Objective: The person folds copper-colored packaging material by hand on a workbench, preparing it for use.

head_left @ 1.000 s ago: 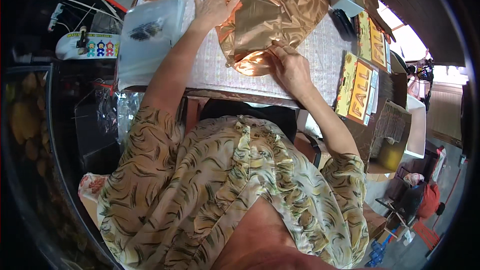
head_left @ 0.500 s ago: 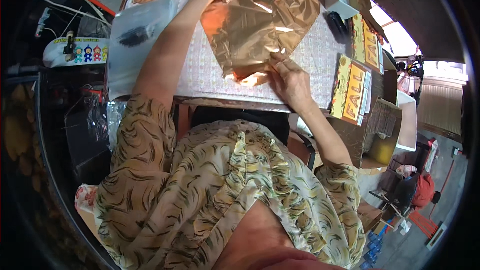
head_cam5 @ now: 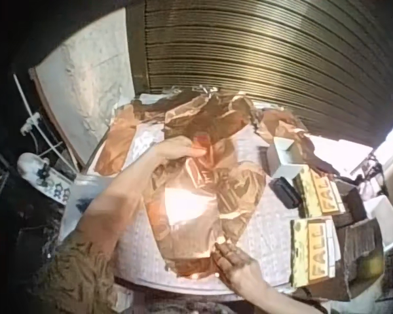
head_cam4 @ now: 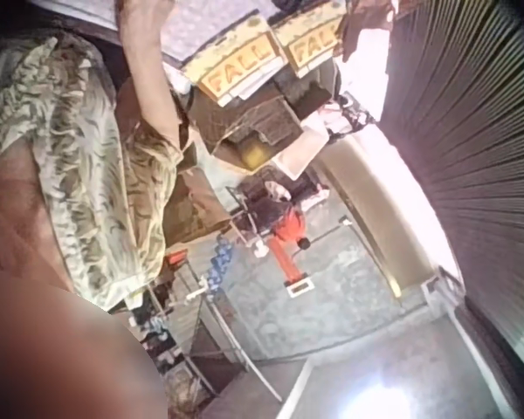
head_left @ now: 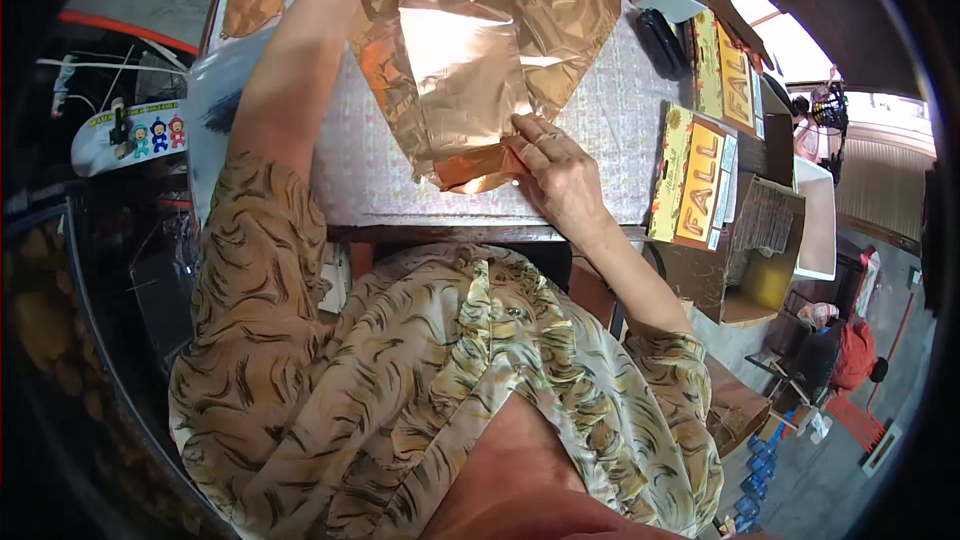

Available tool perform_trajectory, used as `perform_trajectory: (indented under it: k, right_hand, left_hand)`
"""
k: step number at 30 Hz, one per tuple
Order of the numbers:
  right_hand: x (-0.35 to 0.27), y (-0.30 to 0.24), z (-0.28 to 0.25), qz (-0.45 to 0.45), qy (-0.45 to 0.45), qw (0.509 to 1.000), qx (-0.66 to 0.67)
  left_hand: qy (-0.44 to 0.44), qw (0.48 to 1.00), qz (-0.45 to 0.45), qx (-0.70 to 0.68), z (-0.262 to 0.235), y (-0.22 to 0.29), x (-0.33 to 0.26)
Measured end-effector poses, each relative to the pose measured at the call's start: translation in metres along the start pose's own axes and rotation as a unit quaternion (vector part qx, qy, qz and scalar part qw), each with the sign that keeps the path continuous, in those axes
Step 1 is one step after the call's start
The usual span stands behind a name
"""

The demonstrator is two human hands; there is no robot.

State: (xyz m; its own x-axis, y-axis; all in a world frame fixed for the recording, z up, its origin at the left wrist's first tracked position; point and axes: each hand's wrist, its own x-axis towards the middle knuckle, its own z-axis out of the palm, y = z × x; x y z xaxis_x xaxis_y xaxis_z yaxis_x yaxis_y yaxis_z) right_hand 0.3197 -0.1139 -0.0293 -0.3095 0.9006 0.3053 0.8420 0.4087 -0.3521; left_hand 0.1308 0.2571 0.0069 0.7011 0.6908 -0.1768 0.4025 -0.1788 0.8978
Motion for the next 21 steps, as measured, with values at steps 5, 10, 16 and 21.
perform_trajectory:
  k: [5,10,16,21]
  right_hand:
    - [-0.005,0.005,0.003,0.009,0.004,1.0,-0.004]
    - [0.008,-0.005,-0.001,0.006,0.021,1.0,0.008]
    - [0.013,-0.003,0.001,0.028,0.035,0.999,0.017]
    - [0.008,0.003,0.006,0.016,0.059,0.998,0.004]
  left_hand:
    - [-0.013,0.964,0.251,-0.083,0.012,0.027,0.009]
    - [0.094,0.985,0.141,0.022,0.028,-0.024,0.035]
    - [0.195,0.94,0.182,-0.211,0.026,-0.036,-0.029]
    - [0.206,0.951,0.099,0.208,0.08,-0.028,-0.123]
